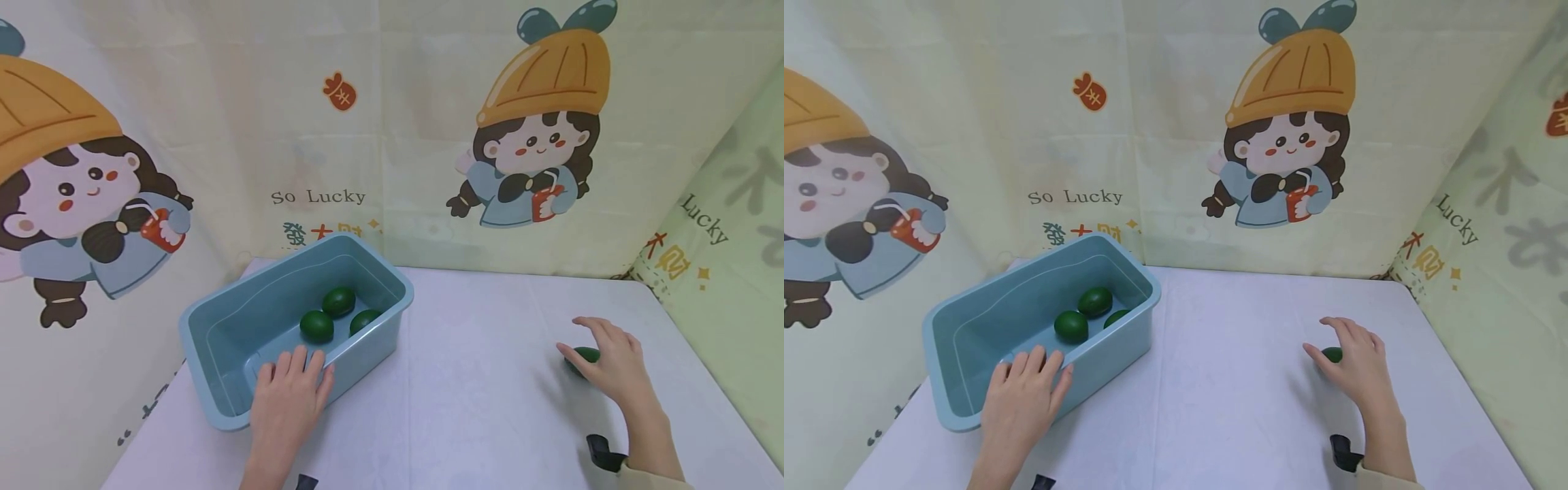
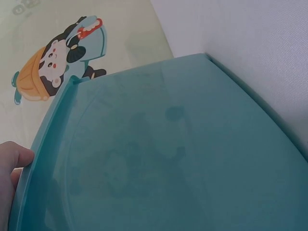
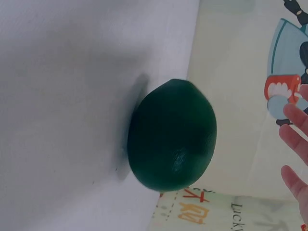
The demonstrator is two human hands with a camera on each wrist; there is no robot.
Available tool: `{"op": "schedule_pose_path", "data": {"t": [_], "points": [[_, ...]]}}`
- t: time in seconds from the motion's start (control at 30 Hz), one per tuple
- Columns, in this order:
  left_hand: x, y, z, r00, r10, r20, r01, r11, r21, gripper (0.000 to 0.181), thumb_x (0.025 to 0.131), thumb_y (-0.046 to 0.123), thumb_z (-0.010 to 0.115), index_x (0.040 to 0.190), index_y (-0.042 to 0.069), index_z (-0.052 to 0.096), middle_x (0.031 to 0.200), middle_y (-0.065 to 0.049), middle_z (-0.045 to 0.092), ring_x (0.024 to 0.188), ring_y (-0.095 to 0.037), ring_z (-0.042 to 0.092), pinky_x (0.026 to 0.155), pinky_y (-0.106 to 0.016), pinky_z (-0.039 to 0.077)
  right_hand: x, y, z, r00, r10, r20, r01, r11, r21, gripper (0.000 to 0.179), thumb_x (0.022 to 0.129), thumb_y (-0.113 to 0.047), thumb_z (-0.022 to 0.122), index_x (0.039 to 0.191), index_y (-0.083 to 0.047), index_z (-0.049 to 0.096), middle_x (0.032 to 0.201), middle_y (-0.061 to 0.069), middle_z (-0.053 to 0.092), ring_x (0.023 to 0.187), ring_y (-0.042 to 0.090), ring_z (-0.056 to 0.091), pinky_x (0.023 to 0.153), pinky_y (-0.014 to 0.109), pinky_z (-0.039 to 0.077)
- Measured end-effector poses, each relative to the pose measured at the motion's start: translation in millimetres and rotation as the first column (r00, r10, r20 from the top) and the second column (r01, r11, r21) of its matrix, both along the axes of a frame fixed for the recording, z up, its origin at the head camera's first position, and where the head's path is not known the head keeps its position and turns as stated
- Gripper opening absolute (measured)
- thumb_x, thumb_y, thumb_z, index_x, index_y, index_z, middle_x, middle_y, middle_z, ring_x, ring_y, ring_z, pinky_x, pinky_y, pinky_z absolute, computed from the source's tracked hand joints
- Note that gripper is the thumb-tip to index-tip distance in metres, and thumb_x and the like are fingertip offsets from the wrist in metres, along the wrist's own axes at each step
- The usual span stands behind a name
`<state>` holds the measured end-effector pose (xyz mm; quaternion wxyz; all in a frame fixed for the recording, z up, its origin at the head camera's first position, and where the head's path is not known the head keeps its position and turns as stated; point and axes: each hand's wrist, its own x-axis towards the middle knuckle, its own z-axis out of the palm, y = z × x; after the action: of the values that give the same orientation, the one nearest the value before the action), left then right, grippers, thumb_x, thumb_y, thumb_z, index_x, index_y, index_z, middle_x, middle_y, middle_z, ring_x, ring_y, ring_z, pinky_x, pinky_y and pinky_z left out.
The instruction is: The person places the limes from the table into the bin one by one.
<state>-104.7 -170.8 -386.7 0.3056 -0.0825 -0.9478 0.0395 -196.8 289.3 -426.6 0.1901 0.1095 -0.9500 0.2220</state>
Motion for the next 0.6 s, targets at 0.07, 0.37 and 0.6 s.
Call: {"op": "schedule_pose_path", "data": {"t": [0.07, 0.37, 0.6], "points": [[0.0, 0.1, -0.4, 1.0, -0.001, -0.003, 0.001, 1.0, -0.001, 0.061, 0.096, 0.043, 0.006, 0.081, 0.01, 0.055, 0.071, -0.007, 0.042, 0.067, -0.024, 0.039, 0.061, -0.037, 0.031, 1.3, 4, -1.2, 1.0, -0.01, 0.013, 0.01, 1.0, -0.004, 0.052, 0.08, -0.036, 0.067, 0.118, -0.004, 0.049, 0.119, 0.022, 0.048, 0.109, 0.043, 0.04, 0.089, 0.064, 0.018], [0.5, 0.5, 0.9, 1.0, -0.007, -0.022, 0.006, 1.0, -0.006, 0.058, 0.096, 0.042, 0.008, 0.08, 0.01, 0.054, 0.07, -0.007, 0.041, 0.066, -0.024, 0.039, 0.061, -0.037, 0.03, 4.9, 18, -6.6, 0.995, -0.044, 0.087, 0.043, 0.999, 0.008, 0.057, 0.081, -0.039, 0.065, 0.121, -0.004, 0.045, 0.122, 0.026, 0.043, 0.109, 0.048, 0.037, 0.089, 0.067, 0.015], [0.3, 0.2, 1.8, 1.0, -0.006, -0.021, 0.006, 1.0, -0.006, 0.058, 0.096, 0.042, 0.008, 0.08, 0.01, 0.053, 0.07, -0.006, 0.04, 0.066, -0.024, 0.038, 0.061, -0.037, 0.03, 8.5, 28, -11.0, 0.993, -0.054, 0.102, 0.052, 0.999, 0.014, 0.059, 0.081, -0.04, 0.065, 0.122, -0.003, 0.044, 0.122, 0.027, 0.042, 0.108, 0.049, 0.036, 0.088, 0.068, 0.015]]}}
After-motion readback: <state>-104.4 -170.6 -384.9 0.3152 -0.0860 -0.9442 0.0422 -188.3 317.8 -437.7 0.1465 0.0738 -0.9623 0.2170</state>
